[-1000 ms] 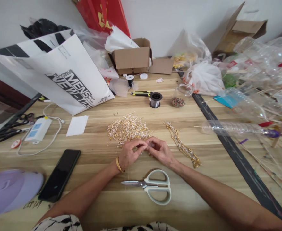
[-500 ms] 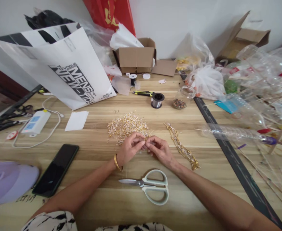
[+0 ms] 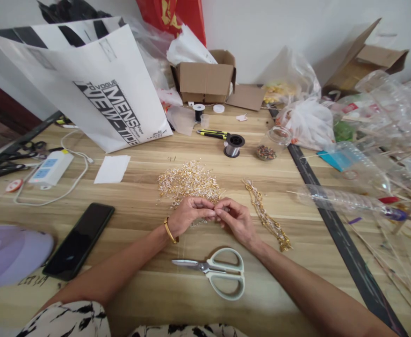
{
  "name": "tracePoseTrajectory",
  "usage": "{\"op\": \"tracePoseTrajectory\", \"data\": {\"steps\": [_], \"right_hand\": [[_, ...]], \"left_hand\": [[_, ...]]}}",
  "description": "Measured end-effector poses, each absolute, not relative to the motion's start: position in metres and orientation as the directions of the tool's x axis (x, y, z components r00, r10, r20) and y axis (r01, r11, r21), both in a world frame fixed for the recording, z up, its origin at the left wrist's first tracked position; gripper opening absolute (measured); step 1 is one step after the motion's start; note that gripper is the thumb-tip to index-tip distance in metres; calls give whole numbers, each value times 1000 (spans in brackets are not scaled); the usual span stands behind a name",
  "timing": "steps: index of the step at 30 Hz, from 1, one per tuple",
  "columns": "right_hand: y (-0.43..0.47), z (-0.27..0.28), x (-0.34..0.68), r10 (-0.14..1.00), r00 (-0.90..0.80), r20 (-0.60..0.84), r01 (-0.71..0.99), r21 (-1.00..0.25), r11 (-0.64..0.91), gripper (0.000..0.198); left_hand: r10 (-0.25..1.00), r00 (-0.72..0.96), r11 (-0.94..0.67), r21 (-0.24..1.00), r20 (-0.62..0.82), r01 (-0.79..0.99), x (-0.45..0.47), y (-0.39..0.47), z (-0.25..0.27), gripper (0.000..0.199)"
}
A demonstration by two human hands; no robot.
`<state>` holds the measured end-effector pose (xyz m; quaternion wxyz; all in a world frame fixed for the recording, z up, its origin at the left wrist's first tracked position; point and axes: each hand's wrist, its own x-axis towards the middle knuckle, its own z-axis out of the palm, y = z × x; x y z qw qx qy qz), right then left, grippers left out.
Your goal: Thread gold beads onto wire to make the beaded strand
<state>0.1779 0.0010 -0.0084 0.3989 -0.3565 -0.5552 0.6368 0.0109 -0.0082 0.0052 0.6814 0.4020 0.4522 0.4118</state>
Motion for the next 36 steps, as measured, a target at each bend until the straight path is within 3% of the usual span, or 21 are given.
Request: {"op": "tracePoseTrajectory", "data": {"steps": [12, 17, 28, 36], "right_hand": [[-3, -13, 178, 893, -445, 67, -155, -988, -3, 17], [-2, -10, 178, 911, -400, 97, -136, -990, 46, 18], [0, -6, 177, 934, -355, 31, -241, -969, -59, 17], [3, -11, 177, 937, -349, -15, -193, -977, -88, 20]], "left_hand": [[915, 320, 323, 920, -245, -221, 7, -8, 2, 10], [931, 261, 308, 931, -253, -195, 7, -6, 2, 9], [954, 220, 234, 965, -203, -122, 4, -3, -3, 9], [960, 196, 226, 969, -202, -105, 3, -3, -5, 8]]}}
